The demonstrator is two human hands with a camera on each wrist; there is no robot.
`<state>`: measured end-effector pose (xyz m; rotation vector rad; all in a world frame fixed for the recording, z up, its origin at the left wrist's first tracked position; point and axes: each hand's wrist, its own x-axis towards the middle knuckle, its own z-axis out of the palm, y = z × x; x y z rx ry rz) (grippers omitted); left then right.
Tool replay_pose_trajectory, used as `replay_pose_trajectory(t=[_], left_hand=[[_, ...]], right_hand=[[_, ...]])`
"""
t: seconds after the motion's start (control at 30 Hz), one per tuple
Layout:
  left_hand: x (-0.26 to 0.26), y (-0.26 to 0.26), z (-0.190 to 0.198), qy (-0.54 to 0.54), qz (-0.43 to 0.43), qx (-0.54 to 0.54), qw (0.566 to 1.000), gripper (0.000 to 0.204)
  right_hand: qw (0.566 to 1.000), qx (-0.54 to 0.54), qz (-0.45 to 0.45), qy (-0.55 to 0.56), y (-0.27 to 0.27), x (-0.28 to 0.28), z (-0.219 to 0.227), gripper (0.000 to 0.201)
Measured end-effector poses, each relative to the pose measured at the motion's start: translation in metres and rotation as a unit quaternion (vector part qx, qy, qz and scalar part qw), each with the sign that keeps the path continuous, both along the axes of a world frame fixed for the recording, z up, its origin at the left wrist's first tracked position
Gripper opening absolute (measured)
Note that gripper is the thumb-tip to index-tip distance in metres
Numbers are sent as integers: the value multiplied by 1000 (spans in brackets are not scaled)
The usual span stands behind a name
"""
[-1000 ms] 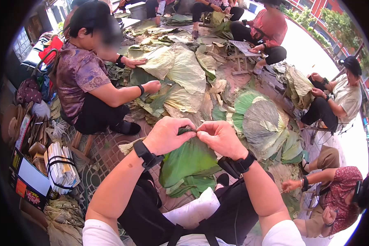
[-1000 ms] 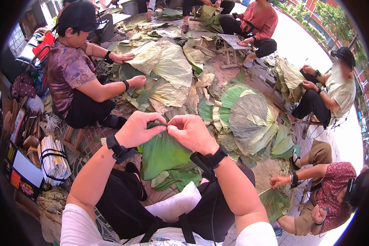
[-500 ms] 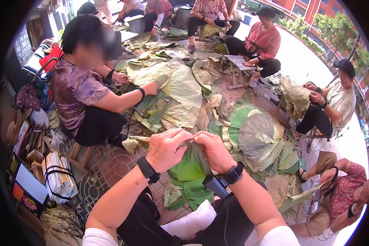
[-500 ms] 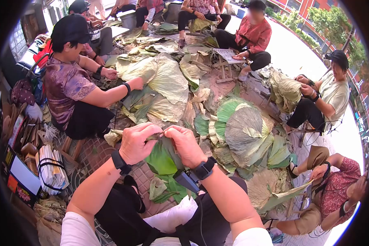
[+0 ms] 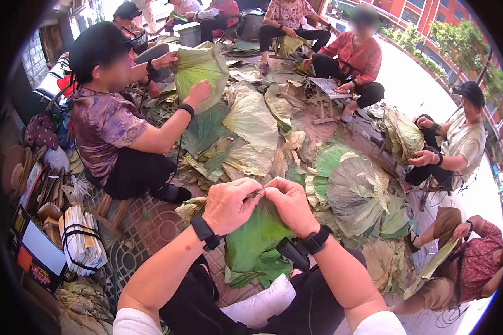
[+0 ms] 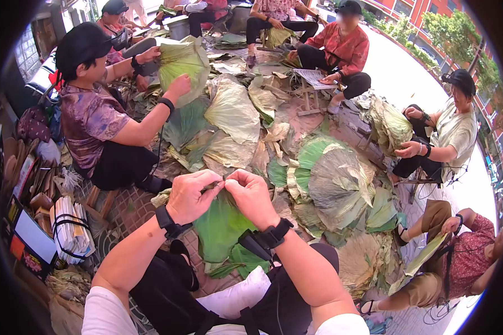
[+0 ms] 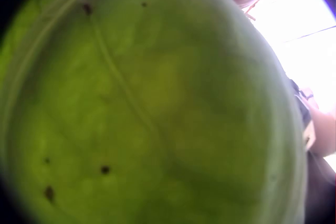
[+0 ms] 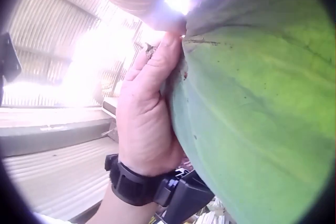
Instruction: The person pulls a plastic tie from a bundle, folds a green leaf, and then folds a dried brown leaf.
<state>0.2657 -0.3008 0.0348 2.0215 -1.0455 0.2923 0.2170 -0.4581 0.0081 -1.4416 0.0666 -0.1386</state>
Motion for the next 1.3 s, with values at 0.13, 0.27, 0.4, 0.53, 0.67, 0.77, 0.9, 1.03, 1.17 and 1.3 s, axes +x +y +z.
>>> replay_pose_trajectory(t=[0.13, 0.27, 0.4, 0.53, 0.67, 0.77, 0.9, 1.03, 1.17, 1.3], left_hand=[[0, 4, 1, -25, 4, 7, 1000, 7], [2, 5, 3, -14, -18, -17, 1000, 7], [9, 9, 7, 184, -72, -39, 980, 12], [14, 9, 6, 286, -124, -58, 948, 15], [16, 7, -6, 213, -87, 3, 973, 13], [8, -1, -6, 169, -57, 34, 983, 11], [12, -2, -8, 49, -24, 2, 999, 9], [6, 2, -2, 11, -20, -1, 1000, 9], [0, 10, 4, -23, -11, 31, 999, 8], [5, 10, -4, 47, -23, -25, 998, 13]], right_hand=[[997, 61, 20, 35, 3, 2, 2, 10], [976, 183, 35, 112, 4, 1, 15, 9], [971, 200, 106, 82, -5, 1, 23, 9], [984, 75, 156, 48, -19, -2, 25, 8], [988, -45, 136, 63, -17, -6, 21, 10], [967, -252, 19, -23, -9, -4, 6, 12], [988, -148, -41, -28, -1, 7, 4, 12], [999, -29, -32, -4, 6, 6, 5, 11], [995, 77, -3, 69, 10, 3, 15, 9], [985, 137, 70, 77, 1, 3, 20, 8]])
